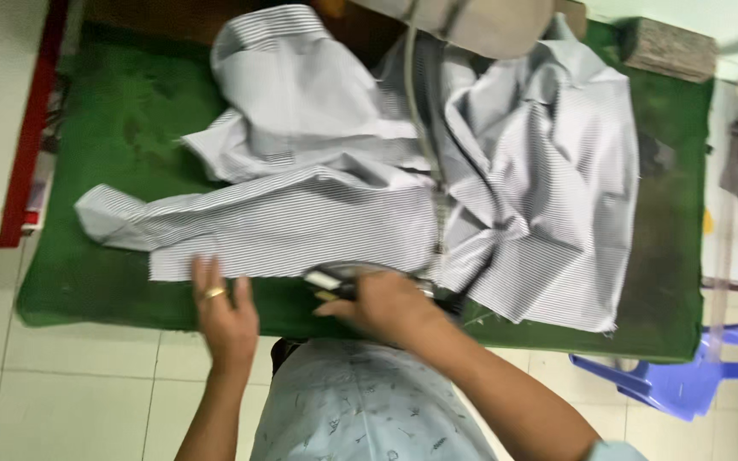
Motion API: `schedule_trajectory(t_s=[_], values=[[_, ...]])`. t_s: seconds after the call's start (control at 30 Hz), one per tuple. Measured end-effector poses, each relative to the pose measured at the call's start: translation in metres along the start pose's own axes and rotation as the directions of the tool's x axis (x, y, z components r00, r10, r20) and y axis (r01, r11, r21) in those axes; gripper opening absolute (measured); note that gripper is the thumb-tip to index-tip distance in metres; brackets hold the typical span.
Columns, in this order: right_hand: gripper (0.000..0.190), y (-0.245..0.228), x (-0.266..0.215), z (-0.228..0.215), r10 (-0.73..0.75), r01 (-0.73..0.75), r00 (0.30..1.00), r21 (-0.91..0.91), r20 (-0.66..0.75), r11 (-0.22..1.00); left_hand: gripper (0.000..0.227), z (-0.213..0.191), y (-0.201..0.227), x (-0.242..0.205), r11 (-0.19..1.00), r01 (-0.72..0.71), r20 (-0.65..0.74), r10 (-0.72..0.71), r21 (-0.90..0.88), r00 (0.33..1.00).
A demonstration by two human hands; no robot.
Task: The person irons a striped shirt on a green ironing board, repeatedly smoothing the fabric with an electric iron and adjusting the shirt's position to reach different sections. The person uses both hands to spread and align the shirt while applying the iron to remove wrinkles.
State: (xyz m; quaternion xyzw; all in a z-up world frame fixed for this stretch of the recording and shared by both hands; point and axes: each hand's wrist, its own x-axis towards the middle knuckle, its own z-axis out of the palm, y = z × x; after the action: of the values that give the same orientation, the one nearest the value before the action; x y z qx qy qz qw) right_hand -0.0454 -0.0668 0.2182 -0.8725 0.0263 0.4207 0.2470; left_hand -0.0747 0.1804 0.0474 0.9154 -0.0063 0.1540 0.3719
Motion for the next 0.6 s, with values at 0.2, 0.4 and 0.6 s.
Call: schedule_trajectory(t_s=[0.2,0.4,0.6], values=[[0.075,0.141,-0.068,-0.025,0.323,-0.29,0.933,0.204,-0.156,0.935,0.07,0.095,0.082,0.001,0.921,-0.372,0.458,0.282,0.117,0.843],[0.063,0.273,-0.167,-0.061,0.594,-0.401,0.765,0.538,-0.249,0.741,0.05,0.133,0.086,-0.014,0.823,-0.385,0.5,0.145,0.418,0.854],[0.068,0.447,-0.183,-0.097,0.655,-0.38,0.538,0.541,-0.53,0.75,0.032,0.179,0.17,0.012,0.794,-0.566,0.078,0.564,0.221,0.822]])
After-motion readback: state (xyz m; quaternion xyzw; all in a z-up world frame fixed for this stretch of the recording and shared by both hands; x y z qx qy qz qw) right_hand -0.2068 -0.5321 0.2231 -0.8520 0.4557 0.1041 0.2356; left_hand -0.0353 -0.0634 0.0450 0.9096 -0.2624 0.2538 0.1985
